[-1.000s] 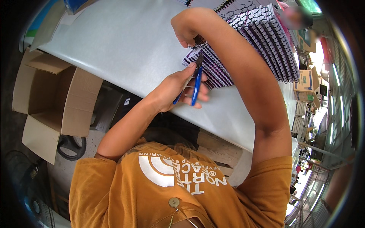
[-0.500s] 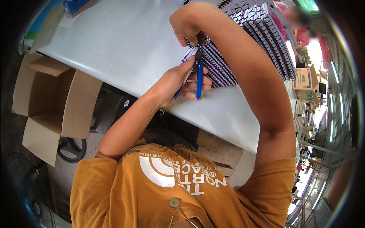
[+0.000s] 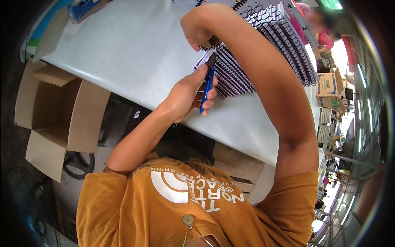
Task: The person trims the excess spiral wire from the edges of notebooks using a pair of pliers and then stacks the notebooks together.
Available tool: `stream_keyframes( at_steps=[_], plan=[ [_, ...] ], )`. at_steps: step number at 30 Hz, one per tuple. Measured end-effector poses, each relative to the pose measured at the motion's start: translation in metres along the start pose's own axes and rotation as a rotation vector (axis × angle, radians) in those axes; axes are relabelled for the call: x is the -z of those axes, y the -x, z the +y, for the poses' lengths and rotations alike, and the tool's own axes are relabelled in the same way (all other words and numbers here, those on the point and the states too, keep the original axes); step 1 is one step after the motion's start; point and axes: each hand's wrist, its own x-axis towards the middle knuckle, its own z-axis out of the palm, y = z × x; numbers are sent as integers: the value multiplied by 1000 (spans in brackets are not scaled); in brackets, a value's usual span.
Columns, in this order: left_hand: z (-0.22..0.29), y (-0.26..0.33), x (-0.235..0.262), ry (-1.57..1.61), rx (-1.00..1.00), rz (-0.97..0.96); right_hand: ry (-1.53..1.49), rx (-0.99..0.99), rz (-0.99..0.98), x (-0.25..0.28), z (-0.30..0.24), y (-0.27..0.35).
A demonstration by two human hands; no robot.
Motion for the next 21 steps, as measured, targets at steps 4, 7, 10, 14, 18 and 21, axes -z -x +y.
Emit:
stream_keyframes(
  at_steps=[4, 7, 10, 14, 18, 21],
  plan=[
    [11, 4, -28, 93, 67, 90, 42, -170, -153, 6, -8, 20],
    [12, -6, -29, 114, 21, 106, 149, -151, -133, 13, -14, 44],
    [6, -6, -8, -28, -7, -40, 244, -105, -97, 19, -9, 38],
    [5, 3, -11, 4, -31, 12, 148, -29, -82, 23, 1, 41],
    [14, -4, -33, 107, 4, 105, 109, -20, -116, 17, 5, 36],
    [13, -6, -24, 63, -12, 5, 90, -18, -168, 19, 12, 32]
  ],
)
